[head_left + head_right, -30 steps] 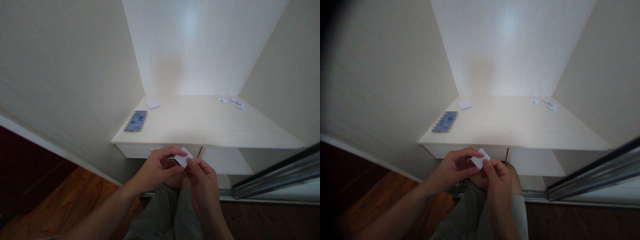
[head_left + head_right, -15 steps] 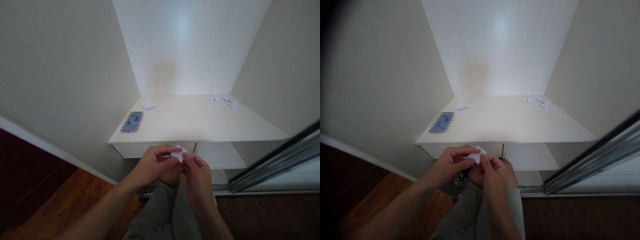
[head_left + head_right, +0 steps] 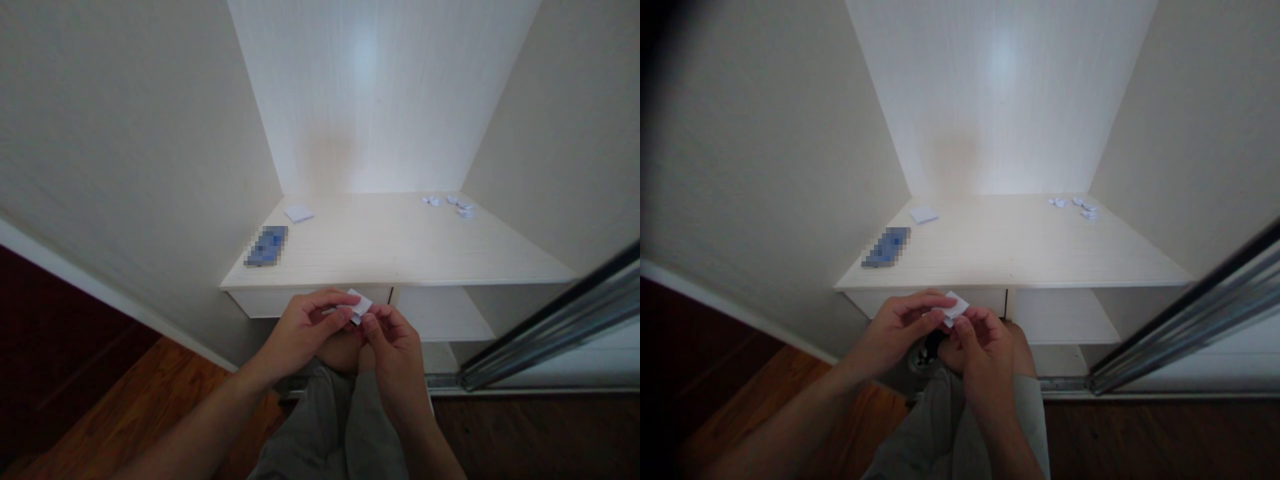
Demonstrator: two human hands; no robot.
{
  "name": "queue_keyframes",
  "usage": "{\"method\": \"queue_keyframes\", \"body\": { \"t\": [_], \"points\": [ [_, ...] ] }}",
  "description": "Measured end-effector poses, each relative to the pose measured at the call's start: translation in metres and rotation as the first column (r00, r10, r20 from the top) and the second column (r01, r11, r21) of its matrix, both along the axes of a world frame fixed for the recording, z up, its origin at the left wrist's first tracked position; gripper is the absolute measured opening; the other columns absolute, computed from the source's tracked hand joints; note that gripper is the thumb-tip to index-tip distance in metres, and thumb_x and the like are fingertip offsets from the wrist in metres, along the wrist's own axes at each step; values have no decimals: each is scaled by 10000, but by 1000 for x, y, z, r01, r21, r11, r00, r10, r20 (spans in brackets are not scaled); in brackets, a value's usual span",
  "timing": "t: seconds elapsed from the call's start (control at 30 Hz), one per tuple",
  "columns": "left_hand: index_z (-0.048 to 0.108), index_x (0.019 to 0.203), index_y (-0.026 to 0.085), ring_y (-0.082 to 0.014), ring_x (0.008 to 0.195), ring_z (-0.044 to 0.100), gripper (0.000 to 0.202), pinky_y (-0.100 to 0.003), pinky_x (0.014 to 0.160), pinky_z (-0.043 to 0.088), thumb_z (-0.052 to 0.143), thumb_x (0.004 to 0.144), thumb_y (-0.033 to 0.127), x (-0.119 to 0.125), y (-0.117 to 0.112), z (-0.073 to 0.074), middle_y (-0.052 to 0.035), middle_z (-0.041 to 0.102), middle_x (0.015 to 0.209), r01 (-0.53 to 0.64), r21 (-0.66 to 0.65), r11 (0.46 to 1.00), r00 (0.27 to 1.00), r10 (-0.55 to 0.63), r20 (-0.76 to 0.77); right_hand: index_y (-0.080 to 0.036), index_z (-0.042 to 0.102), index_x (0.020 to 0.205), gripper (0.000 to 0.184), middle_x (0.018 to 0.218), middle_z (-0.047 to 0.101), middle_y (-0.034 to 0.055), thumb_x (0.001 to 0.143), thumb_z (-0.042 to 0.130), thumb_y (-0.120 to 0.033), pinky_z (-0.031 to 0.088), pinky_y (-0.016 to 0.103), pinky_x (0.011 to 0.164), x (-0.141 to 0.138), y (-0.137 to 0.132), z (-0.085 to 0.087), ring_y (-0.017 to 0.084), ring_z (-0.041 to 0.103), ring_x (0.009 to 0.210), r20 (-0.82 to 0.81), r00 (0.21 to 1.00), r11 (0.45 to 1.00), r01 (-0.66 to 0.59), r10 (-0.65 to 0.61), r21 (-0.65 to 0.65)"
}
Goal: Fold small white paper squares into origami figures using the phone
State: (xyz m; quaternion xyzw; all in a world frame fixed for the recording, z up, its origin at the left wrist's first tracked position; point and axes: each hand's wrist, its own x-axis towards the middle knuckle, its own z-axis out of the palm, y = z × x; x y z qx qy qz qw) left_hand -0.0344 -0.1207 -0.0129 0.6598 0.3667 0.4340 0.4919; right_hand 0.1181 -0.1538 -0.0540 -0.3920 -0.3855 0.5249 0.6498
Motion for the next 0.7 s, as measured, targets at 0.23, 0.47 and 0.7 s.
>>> {"method": "queue_keyframes", "body": {
  "t": [0.23,0.47,0.7],
  "points": [
    [778,1079,211,-163,952,687,188,-257,833,561,660,941,261,0,-4,5,-72,726,1047,51,144,988,999,-51,-6,-277,701,1142,265,959,706,26,881,706,-234,533,322,742,12,-2,1,183,672,840,284,950,965,55,-129,256],
    [772,1093,253,-172,877,711,192,-272,777,566,666,933,248,-7,-8,6,-64,763,990,80,469,879,986,-2,-165,-319,755,1082,268,1047,745,42,899,679,-139,546,353,803,27,-4,6,199,699,931,511,782,828,12,-357,560],
    [772,1081,256,-179,932,740,251,-276,813,585,753,853,153,-13,-14,5,-59,784,1064,-27,646,763,979,152,-139,-309,753,1054,278,1025,740,48,895,663,-99,555,345,751,30,-9,11,196,700,914,551,710,755,-42,-438,655]
  ]
}}
